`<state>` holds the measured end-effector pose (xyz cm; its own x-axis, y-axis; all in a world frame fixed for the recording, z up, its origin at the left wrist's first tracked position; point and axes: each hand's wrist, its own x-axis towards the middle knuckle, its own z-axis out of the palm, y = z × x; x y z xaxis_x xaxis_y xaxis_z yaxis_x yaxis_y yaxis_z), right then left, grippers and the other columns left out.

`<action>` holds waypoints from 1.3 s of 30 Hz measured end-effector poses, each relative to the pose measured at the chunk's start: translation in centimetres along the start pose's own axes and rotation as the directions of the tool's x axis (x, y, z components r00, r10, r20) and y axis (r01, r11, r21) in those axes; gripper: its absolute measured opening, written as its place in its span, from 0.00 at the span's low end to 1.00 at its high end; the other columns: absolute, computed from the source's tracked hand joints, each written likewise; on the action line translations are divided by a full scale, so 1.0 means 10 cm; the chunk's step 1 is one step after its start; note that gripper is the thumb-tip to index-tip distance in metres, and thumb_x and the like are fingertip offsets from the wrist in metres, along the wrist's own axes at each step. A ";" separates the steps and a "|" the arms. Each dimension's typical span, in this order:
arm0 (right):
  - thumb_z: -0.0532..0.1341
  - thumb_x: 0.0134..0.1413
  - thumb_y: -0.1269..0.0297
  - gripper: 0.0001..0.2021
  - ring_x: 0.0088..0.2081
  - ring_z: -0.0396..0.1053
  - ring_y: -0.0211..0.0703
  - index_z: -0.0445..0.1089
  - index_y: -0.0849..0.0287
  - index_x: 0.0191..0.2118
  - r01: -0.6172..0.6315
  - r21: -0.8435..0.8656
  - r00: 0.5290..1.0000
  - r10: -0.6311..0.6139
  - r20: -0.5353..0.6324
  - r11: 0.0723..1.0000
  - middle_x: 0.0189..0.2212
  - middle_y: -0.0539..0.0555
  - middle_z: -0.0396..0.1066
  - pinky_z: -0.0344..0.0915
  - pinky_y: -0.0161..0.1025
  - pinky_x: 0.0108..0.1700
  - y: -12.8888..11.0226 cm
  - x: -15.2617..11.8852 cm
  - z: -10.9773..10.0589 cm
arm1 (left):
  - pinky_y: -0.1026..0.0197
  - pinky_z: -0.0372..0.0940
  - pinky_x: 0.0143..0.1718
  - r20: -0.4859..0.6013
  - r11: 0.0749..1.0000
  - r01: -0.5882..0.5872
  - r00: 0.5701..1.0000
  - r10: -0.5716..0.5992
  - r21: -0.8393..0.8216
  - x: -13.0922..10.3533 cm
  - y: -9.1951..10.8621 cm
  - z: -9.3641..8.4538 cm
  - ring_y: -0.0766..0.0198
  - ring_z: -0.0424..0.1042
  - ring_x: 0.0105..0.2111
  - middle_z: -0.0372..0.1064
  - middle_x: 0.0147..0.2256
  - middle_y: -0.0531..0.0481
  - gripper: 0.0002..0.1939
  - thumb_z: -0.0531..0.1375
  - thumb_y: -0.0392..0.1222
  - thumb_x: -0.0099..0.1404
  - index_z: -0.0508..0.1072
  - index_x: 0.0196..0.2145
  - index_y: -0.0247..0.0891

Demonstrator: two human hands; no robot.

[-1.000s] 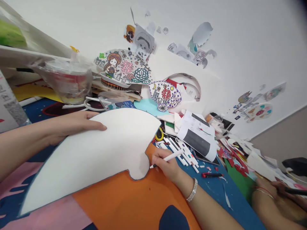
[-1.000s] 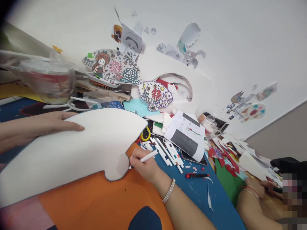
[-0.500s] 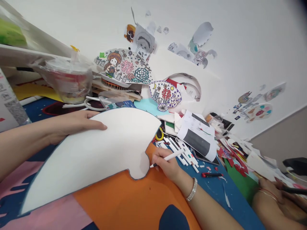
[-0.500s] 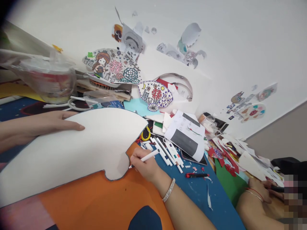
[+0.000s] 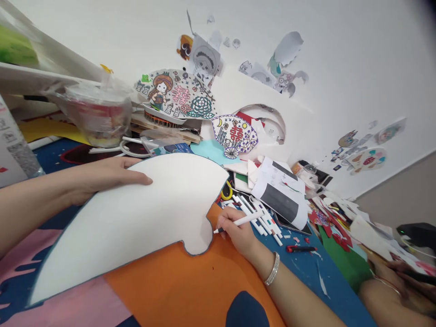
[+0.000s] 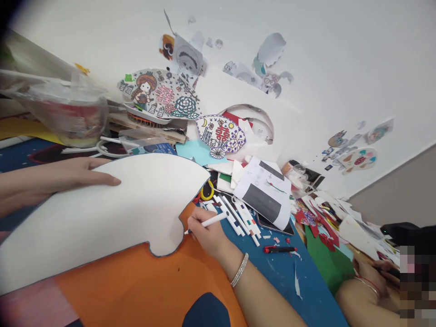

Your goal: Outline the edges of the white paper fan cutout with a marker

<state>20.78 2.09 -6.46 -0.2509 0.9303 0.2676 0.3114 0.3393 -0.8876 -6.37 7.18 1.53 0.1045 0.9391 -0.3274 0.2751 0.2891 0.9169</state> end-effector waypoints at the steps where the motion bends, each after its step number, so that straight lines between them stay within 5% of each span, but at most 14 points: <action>1: 0.52 0.49 0.66 0.11 0.17 0.56 0.34 0.56 0.56 0.18 0.009 -0.013 1.000 -0.009 -0.016 1.000 0.13 0.45 0.57 0.54 0.33 0.21 0.00 0.00 0.00 | 0.58 0.70 0.15 0.004 1.000 0.001 1.000 -0.001 0.004 0.00 0.00 0.00 0.52 0.77 0.24 0.77 0.25 0.52 0.33 0.64 0.40 0.40 0.67 0.48 0.39; 11: 0.52 0.52 0.67 0.11 0.19 0.58 0.35 0.58 0.56 0.20 0.044 -0.012 0.996 -0.044 -0.077 0.999 0.14 0.45 0.58 0.56 0.34 0.24 0.01 0.00 0.02 | 0.58 0.71 0.16 0.029 1.000 0.002 1.000 -0.002 0.005 0.04 -0.03 -0.02 0.51 0.77 0.26 0.77 0.26 0.52 0.33 0.64 0.43 0.40 0.68 0.47 0.41; 19: 0.52 0.52 0.67 0.11 0.17 0.56 0.34 0.57 0.56 0.20 0.005 0.008 0.997 -0.005 -0.072 1.000 0.13 0.43 0.56 0.55 0.33 0.22 0.00 0.01 0.02 | 0.55 0.71 0.15 0.003 1.000 0.020 1.000 -0.020 -0.004 0.11 -0.05 -0.04 0.48 0.77 0.25 0.77 0.26 0.53 0.43 0.66 0.44 0.37 0.61 0.53 0.40; 33: 0.52 0.56 0.66 0.11 0.22 0.60 0.36 0.59 0.56 0.23 0.053 -0.134 0.996 -0.062 -0.068 0.990 0.19 0.47 0.63 0.57 0.36 0.28 -0.01 0.02 0.03 | 0.54 0.70 0.14 -0.019 1.000 0.022 1.000 -0.022 -0.020 0.06 0.00 0.02 0.47 0.76 0.23 0.77 0.24 0.51 0.34 0.64 0.42 0.33 0.69 0.44 0.42; 39: 0.51 0.53 0.69 0.10 0.21 0.60 0.36 0.58 0.56 0.21 0.043 -0.051 0.996 -0.046 -0.079 0.998 0.15 0.45 0.59 0.58 0.35 0.26 0.02 0.02 0.02 | 0.54 0.70 0.15 -0.027 1.000 0.023 0.999 -0.024 -0.021 0.02 0.02 0.02 0.48 0.76 0.24 0.76 0.23 0.52 0.34 0.63 0.43 0.33 0.69 0.43 0.42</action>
<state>20.64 2.29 -6.69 -0.1923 0.9216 0.3371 0.3468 0.3852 -0.8552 -6.07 7.40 1.57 0.0723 0.9366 -0.3430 0.2575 0.3147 0.9136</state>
